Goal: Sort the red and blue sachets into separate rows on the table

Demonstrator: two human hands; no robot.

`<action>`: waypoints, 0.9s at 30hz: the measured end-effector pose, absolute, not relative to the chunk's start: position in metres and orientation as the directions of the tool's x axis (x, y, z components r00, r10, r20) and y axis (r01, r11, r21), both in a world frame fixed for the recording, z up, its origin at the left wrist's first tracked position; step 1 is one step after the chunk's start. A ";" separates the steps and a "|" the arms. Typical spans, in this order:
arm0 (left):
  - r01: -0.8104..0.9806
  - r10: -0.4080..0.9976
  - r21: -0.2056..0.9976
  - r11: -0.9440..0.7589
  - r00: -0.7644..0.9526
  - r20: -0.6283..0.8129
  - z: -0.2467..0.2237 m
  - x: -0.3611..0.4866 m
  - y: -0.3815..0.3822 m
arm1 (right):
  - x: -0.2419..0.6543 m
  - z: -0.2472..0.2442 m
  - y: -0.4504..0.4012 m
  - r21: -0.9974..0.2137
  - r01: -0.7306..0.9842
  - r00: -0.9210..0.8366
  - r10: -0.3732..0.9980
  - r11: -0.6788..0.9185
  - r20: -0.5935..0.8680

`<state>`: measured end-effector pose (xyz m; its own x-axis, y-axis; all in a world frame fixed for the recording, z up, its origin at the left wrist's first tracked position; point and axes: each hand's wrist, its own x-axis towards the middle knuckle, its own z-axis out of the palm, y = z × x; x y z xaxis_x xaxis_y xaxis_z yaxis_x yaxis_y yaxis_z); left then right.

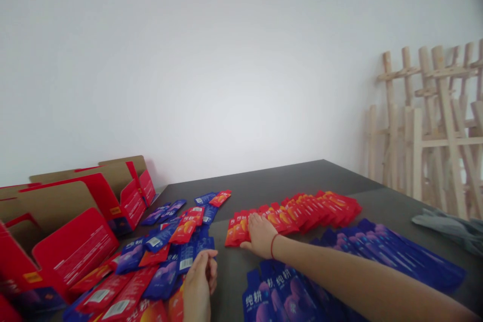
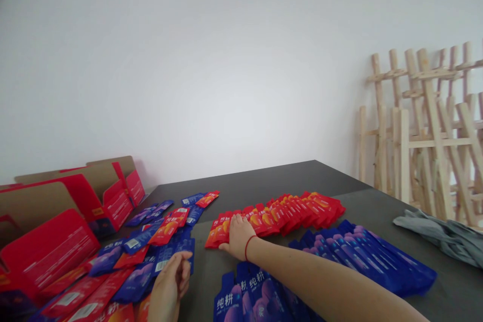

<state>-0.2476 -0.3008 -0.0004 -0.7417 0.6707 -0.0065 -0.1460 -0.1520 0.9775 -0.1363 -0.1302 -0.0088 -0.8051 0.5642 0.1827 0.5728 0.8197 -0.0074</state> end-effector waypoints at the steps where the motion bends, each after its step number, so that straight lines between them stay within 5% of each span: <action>1: -0.139 0.679 0.978 -0.153 -0.734 0.002 -0.002 -0.248 -0.301 | -0.137 -0.010 -0.130 -0.015 0.576 -0.802 0.568 0.818 0.183; 9: -0.139 0.709 0.978 -0.158 -0.705 0.014 -0.004 -0.242 -0.299 | -0.132 -0.005 -0.139 -0.043 0.552 -0.810 0.547 0.833 0.211; 14: -0.062 0.630 0.964 -0.259 -0.767 0.120 0.005 -0.245 -0.302 | -0.151 0.007 -0.188 -0.088 0.141 -0.934 0.162 0.986 0.320; 18: 0.038 0.529 0.942 -0.335 -0.819 0.221 0.014 -0.257 -0.311 | -0.183 -0.001 -0.230 0.006 -0.157 -0.948 -0.153 0.988 0.281; 27: 0.090 0.452 0.918 -0.386 -0.849 0.274 0.026 -0.267 -0.318 | -0.215 -0.018 -0.250 0.139 -0.237 -0.921 -0.268 0.961 0.282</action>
<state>-0.2665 -0.3180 0.0260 -0.8490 0.4520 0.2735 0.0903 -0.3859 0.9181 -0.2155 -0.2497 -0.0182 -0.9213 -0.2682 0.2817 -0.2374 0.9614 0.1388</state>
